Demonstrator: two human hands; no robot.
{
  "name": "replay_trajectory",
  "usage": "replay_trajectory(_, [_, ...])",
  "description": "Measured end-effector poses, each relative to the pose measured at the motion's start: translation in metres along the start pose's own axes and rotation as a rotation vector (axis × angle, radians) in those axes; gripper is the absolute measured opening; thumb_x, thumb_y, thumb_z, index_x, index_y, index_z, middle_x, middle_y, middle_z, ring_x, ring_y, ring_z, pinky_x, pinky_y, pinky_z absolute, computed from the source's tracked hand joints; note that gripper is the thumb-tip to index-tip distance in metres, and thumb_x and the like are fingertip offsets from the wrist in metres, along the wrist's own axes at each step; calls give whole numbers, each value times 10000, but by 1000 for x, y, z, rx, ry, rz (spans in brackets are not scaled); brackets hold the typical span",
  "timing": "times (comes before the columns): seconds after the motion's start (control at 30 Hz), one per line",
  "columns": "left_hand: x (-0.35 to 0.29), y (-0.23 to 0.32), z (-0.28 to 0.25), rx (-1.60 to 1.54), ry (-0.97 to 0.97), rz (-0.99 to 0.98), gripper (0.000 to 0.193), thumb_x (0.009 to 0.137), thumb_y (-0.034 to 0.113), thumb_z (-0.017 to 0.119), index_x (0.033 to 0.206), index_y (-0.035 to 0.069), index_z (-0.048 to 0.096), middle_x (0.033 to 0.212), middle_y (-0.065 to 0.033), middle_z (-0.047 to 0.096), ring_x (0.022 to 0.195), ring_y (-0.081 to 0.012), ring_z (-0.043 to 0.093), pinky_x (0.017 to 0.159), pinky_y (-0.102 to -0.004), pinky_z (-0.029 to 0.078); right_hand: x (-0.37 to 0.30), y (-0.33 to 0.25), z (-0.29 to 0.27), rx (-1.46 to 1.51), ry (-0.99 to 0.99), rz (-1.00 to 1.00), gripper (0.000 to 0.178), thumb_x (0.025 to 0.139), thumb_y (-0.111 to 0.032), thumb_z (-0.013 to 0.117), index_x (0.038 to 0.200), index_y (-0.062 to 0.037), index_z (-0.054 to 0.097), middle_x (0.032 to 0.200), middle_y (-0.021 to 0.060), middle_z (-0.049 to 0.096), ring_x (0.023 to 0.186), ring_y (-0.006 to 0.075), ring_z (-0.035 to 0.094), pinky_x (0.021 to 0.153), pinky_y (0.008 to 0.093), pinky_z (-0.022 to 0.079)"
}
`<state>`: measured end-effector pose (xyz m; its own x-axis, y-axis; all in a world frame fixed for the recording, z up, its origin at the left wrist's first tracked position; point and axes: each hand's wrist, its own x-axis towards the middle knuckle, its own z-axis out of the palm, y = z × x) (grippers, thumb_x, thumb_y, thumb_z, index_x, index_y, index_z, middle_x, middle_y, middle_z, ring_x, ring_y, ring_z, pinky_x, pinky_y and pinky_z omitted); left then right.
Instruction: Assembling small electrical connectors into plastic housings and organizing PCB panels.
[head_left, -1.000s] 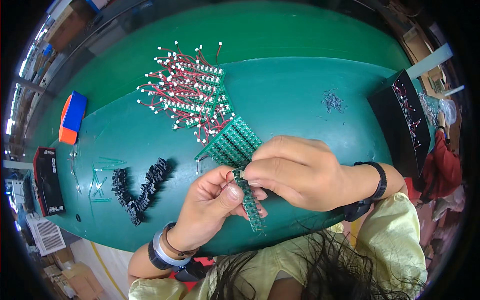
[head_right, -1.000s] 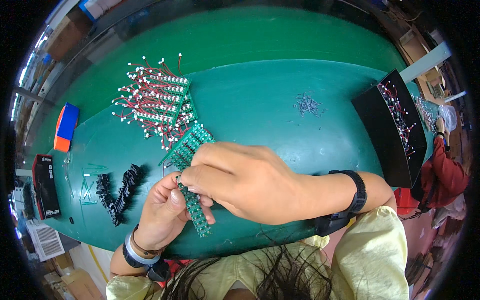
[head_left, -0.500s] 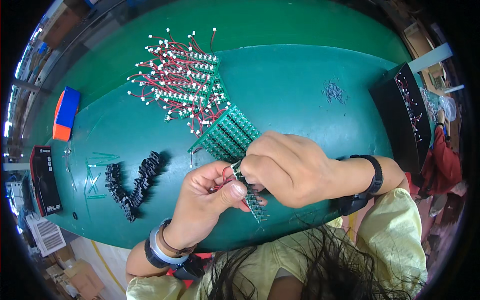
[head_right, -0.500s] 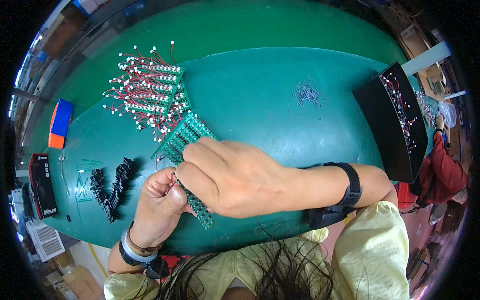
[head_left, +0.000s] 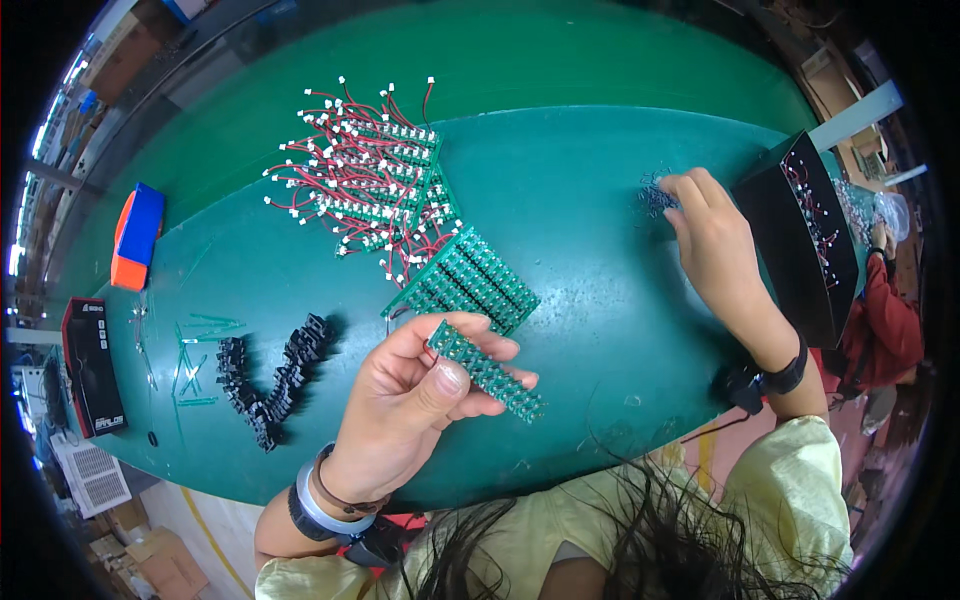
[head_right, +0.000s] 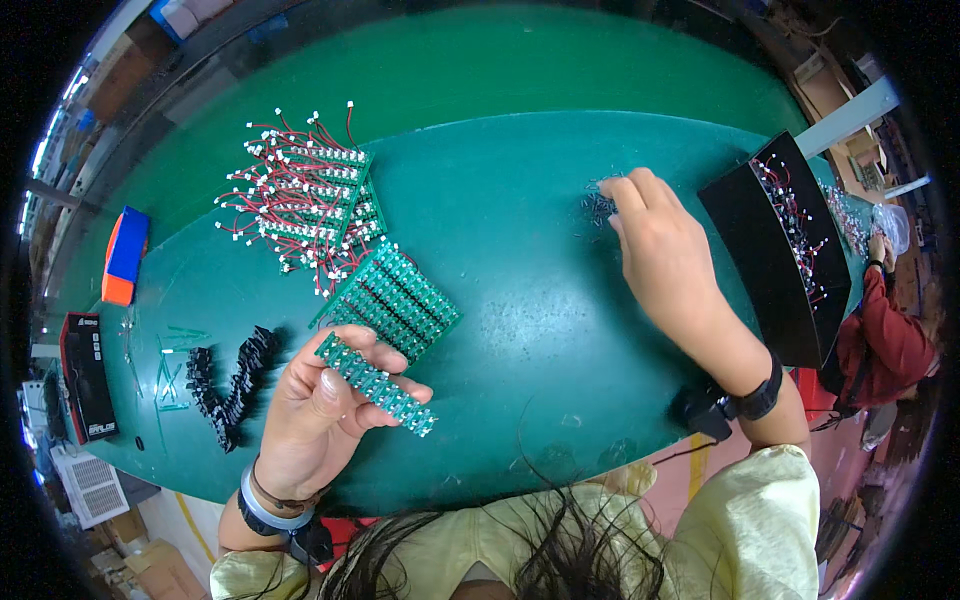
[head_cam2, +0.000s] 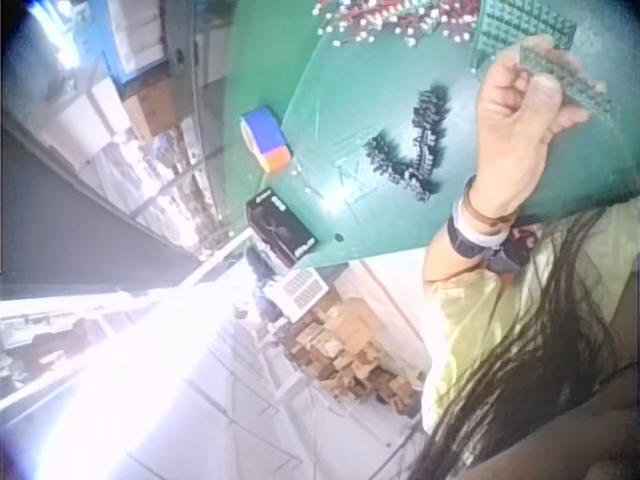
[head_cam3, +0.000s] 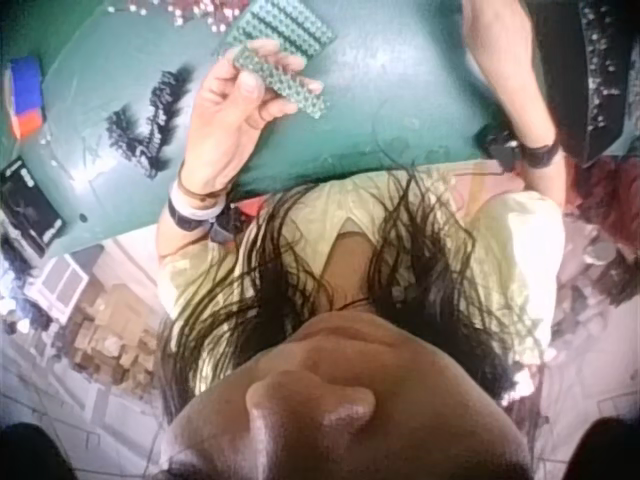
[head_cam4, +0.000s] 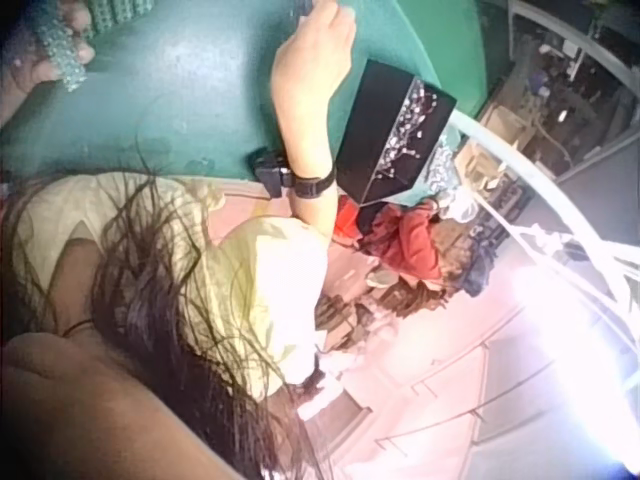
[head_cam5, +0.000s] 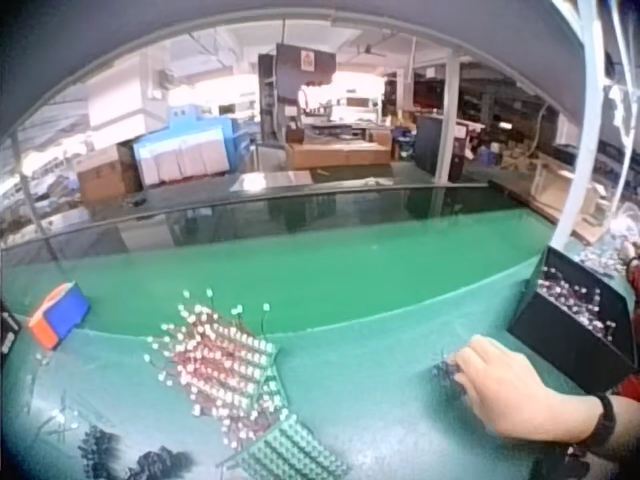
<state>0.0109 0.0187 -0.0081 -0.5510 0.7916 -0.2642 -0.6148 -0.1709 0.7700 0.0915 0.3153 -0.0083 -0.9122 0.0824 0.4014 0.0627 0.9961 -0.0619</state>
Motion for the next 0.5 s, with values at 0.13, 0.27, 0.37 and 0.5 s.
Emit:
replay_trajectory(0.13, [1, -3, -6, 30, -10, -23, 390, 918, 336, 554, 1160, 35, 498, 1038, -140, 603, 924, -331, 649, 748, -355, 576, 15, -46, -23, 340, 117, -151, 257, 703, 14, 696, 948, -23, 625, 885, 118, 587, 771, 288, 598, 642, 348, 506])
replay_trajectory(0.27, [0, -7, -14, -153, -100, -41, 209, 945, 193, 538, 1073, 30, 513, 1029, -131, 615, 914, -302, 659, 753, -324, 571, 30, -92, -19, 824, 63, -386, 185, 741, -28, 694, 909, -25, 617, 835, 96, 568, 704, 257, 585, 585, 342, 485])
replay_trajectory(0.37, [1, -8, -13, -161, -85, -48, 157, 948, 191, 534, 1001, 45, 508, 1002, -122, 624, 892, -292, 667, 743, -320, 572, 33, -103, -2, 1029, -51, -396, 154, 768, -44, 672, 903, -50, 597, 799, 83, 535, 663, 258, 568, 557, 345, 469])
replay_trajectory(0.5, [2, -8, -13, -172, -17, -54, 148, 937, 187, 559, 938, 51, 502, 966, -119, 633, 880, -287, 671, 722, -306, 573, 32, -104, 9, 1105, -164, -334, 139, 786, -46, 654, 902, -67, 580, 805, 75, 530, 666, 261, 567, 539, 351, 461])
